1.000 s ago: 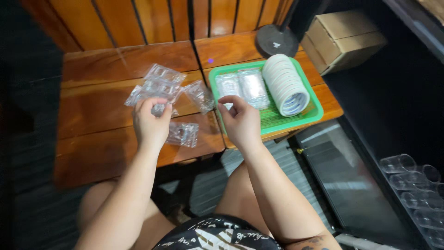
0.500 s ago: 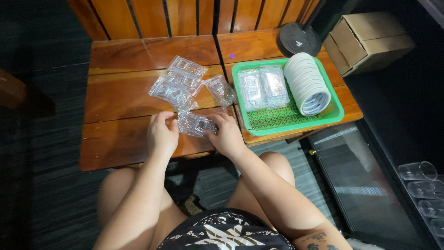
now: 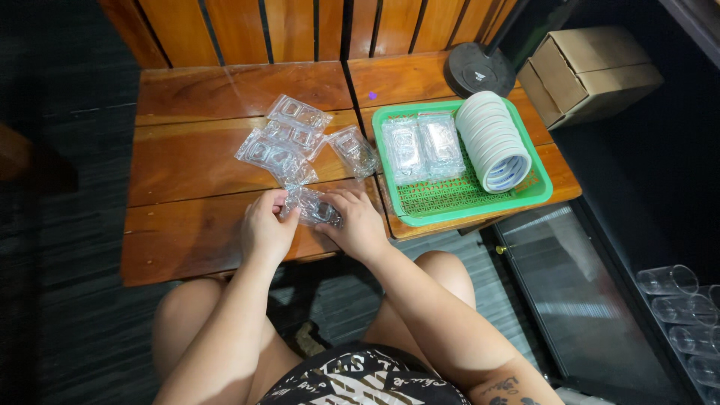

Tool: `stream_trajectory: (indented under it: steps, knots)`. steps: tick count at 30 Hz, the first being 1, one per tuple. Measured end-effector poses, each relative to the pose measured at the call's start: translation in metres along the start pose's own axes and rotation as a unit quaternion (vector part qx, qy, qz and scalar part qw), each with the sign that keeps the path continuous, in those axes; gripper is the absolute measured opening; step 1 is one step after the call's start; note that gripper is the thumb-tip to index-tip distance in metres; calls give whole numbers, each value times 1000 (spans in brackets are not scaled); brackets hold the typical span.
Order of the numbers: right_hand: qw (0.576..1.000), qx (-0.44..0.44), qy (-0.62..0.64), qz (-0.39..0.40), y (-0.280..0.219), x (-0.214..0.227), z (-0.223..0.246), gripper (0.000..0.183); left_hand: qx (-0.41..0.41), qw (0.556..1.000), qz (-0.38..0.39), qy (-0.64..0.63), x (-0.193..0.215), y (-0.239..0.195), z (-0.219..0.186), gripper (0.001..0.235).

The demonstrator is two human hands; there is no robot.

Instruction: The person sits on a wooden bench and repeatedly picks up small, clear plastic containers from a pile on the bench. They place each container into a green plastic basket that already contains a roll of tape. The person continues this process until the pile on the bench is empty.

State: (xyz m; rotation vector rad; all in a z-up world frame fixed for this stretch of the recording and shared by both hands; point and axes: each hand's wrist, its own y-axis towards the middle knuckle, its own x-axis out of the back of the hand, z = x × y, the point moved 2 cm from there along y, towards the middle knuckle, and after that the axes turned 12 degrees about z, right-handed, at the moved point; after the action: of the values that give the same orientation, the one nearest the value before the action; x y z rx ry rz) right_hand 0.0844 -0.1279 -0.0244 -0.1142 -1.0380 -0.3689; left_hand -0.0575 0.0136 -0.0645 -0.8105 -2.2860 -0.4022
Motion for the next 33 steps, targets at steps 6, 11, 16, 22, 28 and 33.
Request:
stream_trajectory:
  steps: [6,11,16,22,28,33]
  knots:
    - [1000,11,4,-13,-3,0,1,50,12,1000,1,8,-2,2,-1,43]
    - [1000,9,-10,-28,-4,-6,-2,46,3,1000,5,5,-2,1,-3,44]
    - [999,10,-17,-36,-7,-6,2,42,32,999,32,-19,4,-2,-12,41]
    - [999,13,-23,-46,-11,-8,4,40,15,997,21,-79,3,-1,-13,35]
    - [997,24,-26,-70,-14,-5,9,41,107,957,68,-262,-5,2,-6,35]
    - [994,36,37,-93,-16,-4,11,48,94,887,70,-448,-9,3,-8,32]
